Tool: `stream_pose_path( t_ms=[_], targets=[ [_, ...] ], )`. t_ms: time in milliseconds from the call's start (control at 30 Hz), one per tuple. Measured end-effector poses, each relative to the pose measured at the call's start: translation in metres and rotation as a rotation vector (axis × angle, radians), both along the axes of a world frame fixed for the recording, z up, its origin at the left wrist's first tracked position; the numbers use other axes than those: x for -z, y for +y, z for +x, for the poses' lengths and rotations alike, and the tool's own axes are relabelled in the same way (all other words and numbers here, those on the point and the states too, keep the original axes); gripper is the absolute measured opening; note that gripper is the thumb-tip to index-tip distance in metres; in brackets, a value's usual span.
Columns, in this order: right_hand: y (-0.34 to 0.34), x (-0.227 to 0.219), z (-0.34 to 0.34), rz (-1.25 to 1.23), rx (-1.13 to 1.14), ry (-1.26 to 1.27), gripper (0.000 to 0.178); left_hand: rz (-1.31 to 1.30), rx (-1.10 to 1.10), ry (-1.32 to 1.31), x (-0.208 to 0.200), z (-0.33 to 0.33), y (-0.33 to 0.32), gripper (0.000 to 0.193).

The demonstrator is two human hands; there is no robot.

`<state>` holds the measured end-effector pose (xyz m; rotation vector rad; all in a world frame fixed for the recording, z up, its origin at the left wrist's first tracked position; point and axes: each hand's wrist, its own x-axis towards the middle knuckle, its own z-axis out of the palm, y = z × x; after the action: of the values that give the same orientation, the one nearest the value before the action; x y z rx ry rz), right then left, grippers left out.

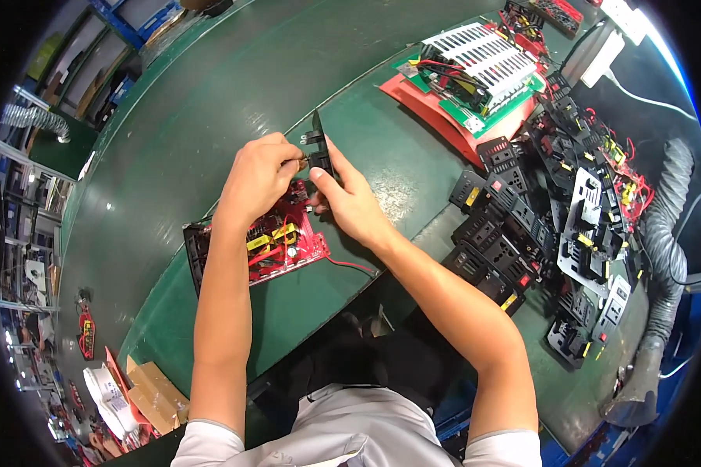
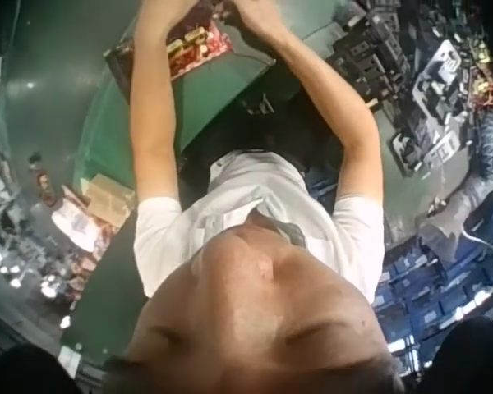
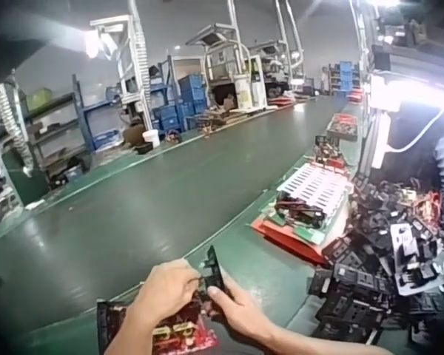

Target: Assembling and inspecting electronic circuit boards and housing components on a production line.

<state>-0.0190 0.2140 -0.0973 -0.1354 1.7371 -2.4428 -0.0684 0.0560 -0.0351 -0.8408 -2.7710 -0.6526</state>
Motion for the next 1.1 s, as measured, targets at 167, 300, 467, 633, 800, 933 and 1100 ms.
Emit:
stream_pose_path(
  t_ms=[167, 300, 467, 633, 800, 933, 1100],
  targets=[
    [0.005, 0.001, -0.002, -0.124, -0.047, -0.002, 0.045, -0.057, -0.073, -0.209, -0.021, 0.008, -0.025, 0.028],
    [0.005, 0.001, -0.006, -0.112, -0.047, -0.008, 0.050, 0.370, -0.133, -0.490, -0.023, 0.002, -0.064, 0.023],
    [0.002, 0.009, -0.002, -0.047, -0.050, 0.091, 0.058, 0.814, -0.199, -0.502, -0.010, -0.016, -0.052, 0.022],
    [-0.001, 0.014, 0.002, 0.035, 0.013, 0.182, 0.062, 1.298, -0.230, -0.838, -0.002, -0.031, -0.026, 0.032],
    [-0.001, 0.010, 0.002, 0.051, 0.012, 0.200, 0.061, 1.193, -0.210, -1.018, -0.004, -0.035, -0.030, 0.026],
    [0.003, 0.006, 0.001, -0.057, -0.101, 0.105, 0.057, 0.724, -0.203, -0.987, -0.003, -0.034, -0.033, 0.023],
    [0.004, 0.006, -0.004, -0.124, -0.129, 0.041, 0.055, 0.577, -0.159, -0.947, 0.001, -0.027, -0.033, 0.022]
  ],
)
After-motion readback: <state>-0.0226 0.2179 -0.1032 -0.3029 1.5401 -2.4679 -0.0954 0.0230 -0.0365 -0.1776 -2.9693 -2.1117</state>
